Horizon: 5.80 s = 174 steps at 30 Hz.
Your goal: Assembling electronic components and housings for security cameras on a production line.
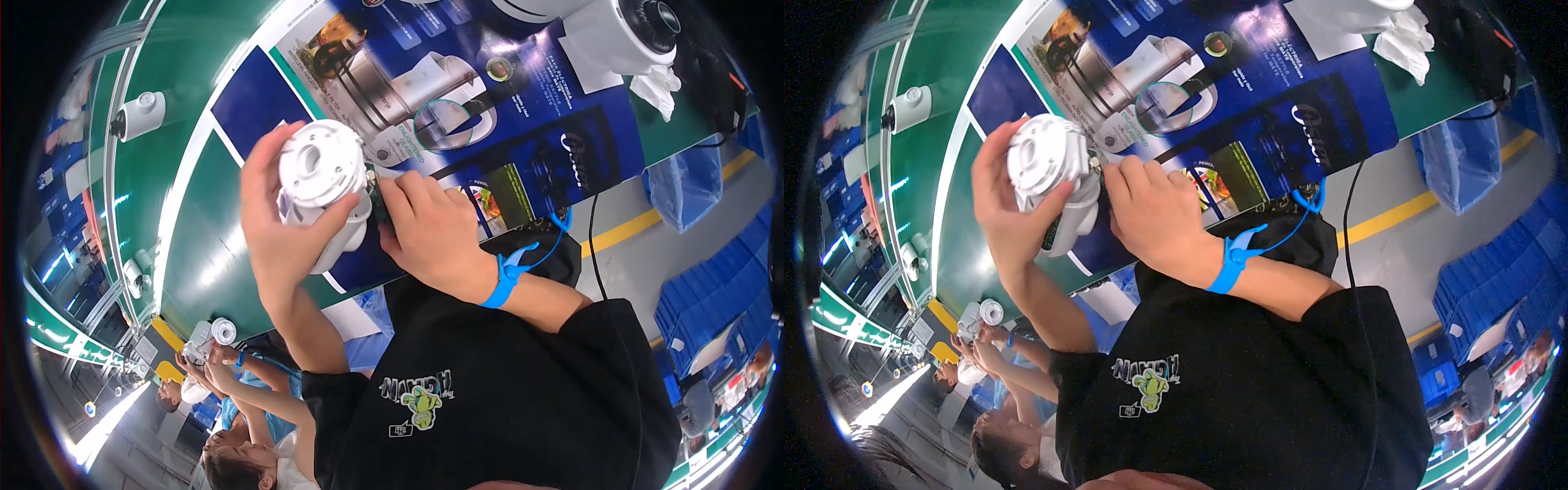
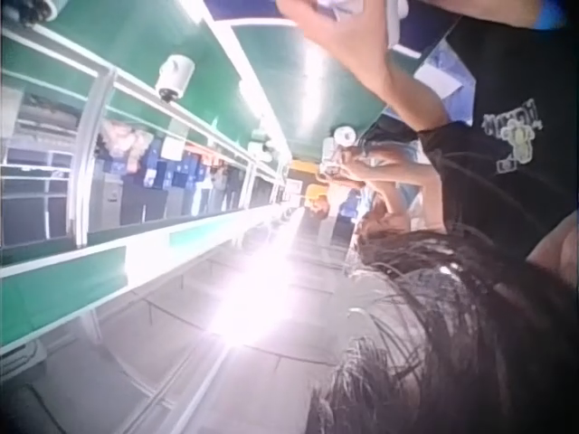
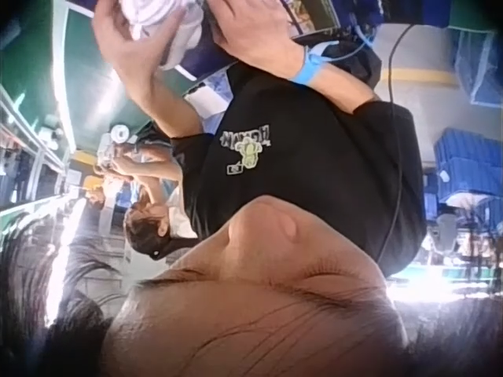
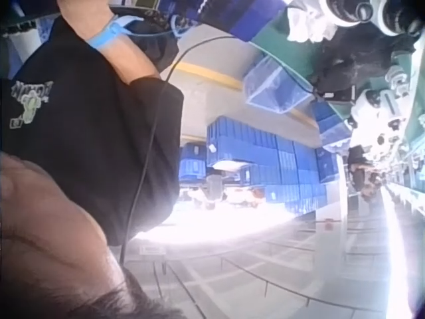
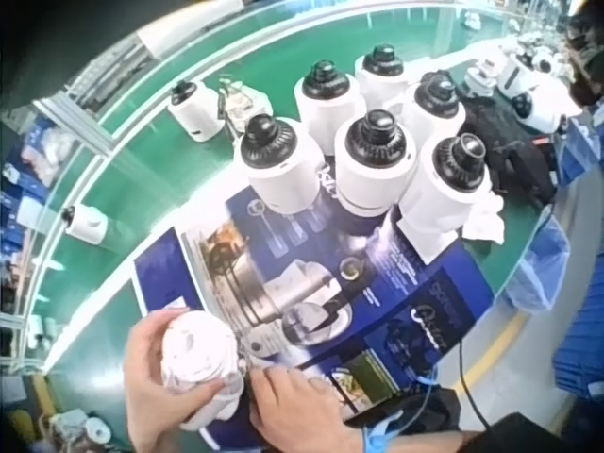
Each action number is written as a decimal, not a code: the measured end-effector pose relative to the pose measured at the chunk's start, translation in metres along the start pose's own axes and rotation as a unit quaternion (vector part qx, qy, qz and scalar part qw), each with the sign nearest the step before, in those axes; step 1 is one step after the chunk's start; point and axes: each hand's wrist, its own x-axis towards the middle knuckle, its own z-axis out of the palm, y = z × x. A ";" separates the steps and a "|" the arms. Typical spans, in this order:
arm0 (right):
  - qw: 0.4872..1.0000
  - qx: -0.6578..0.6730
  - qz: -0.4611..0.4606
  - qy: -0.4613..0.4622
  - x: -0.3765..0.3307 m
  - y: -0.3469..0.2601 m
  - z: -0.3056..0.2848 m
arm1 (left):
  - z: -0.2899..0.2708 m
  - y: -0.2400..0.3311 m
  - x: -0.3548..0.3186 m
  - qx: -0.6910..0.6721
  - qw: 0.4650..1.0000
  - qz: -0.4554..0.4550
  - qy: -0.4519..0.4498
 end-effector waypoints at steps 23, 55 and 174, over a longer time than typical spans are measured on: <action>0.957 0.286 -0.027 -0.037 0.021 0.011 -0.013 | -0.015 -0.011 0.008 0.004 0.979 -0.159 0.129; 0.943 0.248 -0.117 -0.191 0.054 0.031 -0.027 | -0.083 -0.057 -0.035 0.039 0.966 -0.086 -0.242; 0.813 0.396 0.240 -0.353 0.056 0.024 -0.018 | -0.048 -0.068 -0.033 -0.117 0.977 0.023 -0.176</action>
